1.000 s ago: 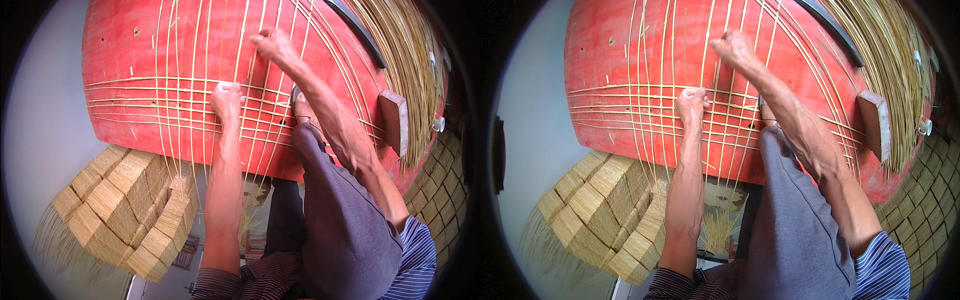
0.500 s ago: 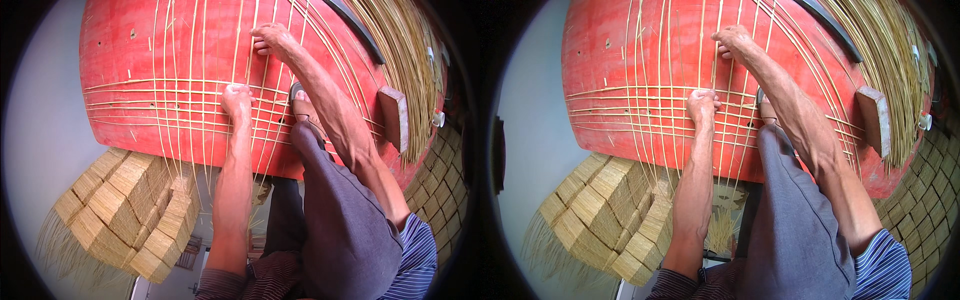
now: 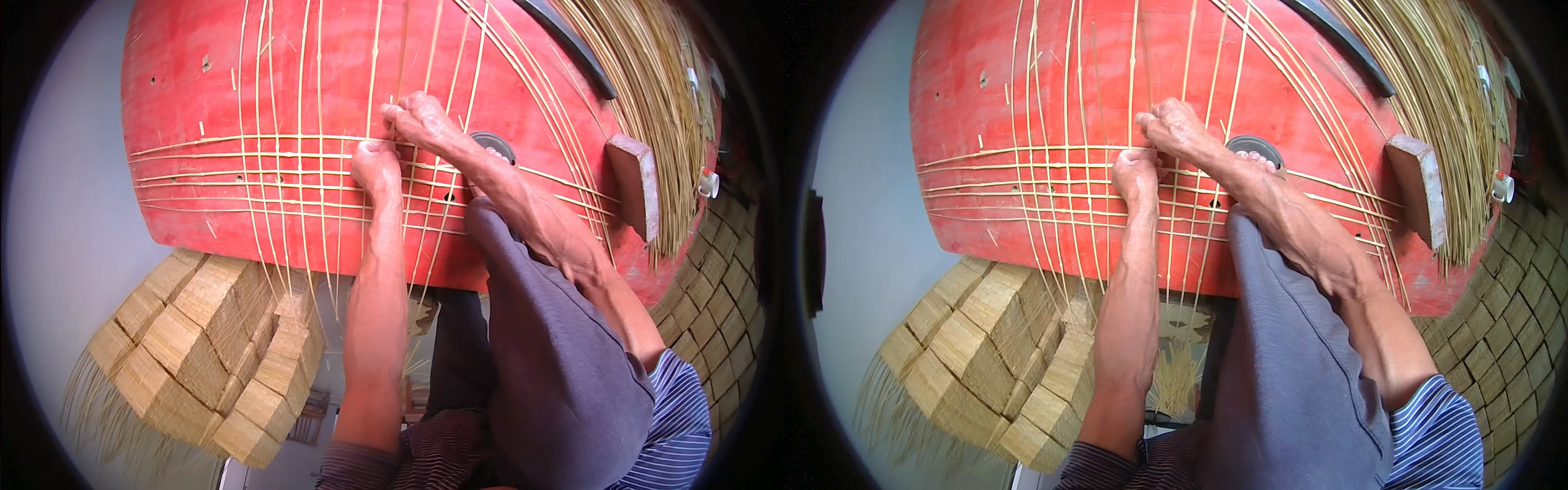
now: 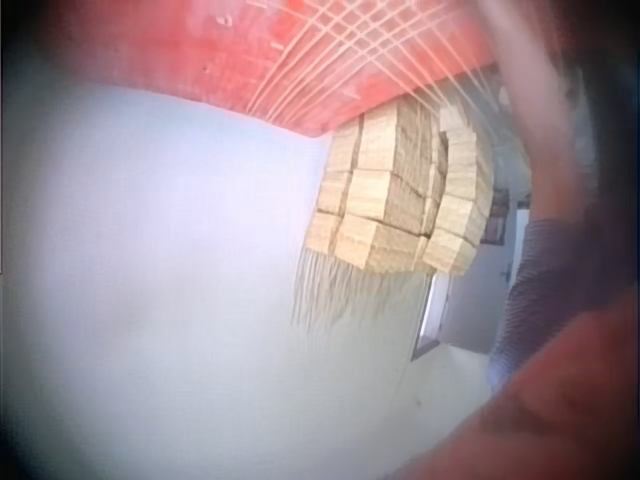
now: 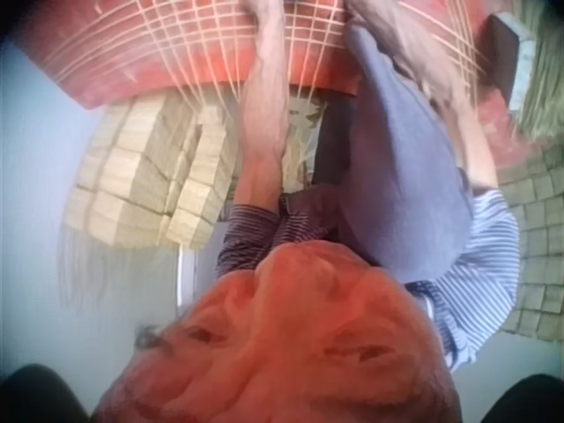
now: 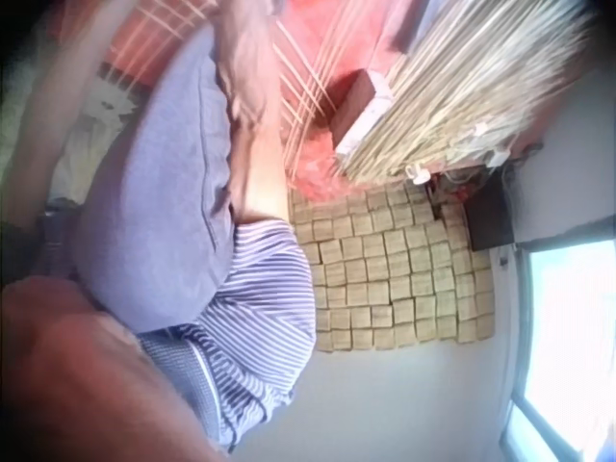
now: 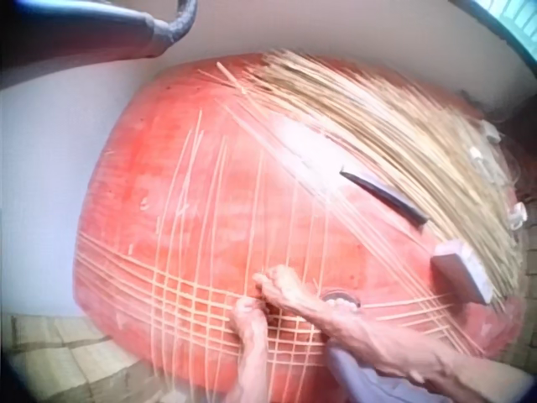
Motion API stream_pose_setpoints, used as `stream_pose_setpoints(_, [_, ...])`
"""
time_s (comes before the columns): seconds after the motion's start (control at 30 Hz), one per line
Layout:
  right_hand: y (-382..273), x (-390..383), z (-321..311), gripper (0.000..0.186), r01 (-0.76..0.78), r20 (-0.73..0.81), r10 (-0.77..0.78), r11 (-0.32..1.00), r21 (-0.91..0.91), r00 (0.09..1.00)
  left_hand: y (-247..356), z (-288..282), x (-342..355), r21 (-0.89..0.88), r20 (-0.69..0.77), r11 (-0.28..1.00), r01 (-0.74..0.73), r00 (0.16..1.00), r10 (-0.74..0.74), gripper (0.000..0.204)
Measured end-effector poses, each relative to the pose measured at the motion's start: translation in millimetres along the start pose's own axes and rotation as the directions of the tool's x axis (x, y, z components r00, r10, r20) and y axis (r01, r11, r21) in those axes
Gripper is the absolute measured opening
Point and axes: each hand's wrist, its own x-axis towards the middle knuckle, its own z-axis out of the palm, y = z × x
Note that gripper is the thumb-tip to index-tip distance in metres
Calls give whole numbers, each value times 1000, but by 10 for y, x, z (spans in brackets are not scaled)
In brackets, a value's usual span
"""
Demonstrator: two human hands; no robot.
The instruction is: The person weaves thin bamboo strips into a grid pattern on a large red work surface. They interlace the strips by hand, occasionally using a small wooden block to press the weave tight, and later gather a bundle of bamboo strips from the floor.
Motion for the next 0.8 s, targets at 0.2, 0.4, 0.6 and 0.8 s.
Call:
stream_pose_setpoints(0.2, [27,-125,13,38,99,-49,-101,994,-36,994,29,66,-24,-31,-6,999,22,1000,-23,18])
stream_pose_setpoints(0.4, [-42,-240,0,36,152,-64,-158,984,-92,985,-57,59,76,-70,2,997,12,1000,-12,16])
stream_pose_setpoints(0.6, [110,-153,-609,31,108,-230,-135,986,-126,964,-19,-46,14,-114,98,992,58,994,-47,12])
stream_pose_setpoints(0.8, [697,-21,-1767,25,349,-83,-636,522,-779,767,-19,17,-41,-96,96,995,31,995,-22,16])
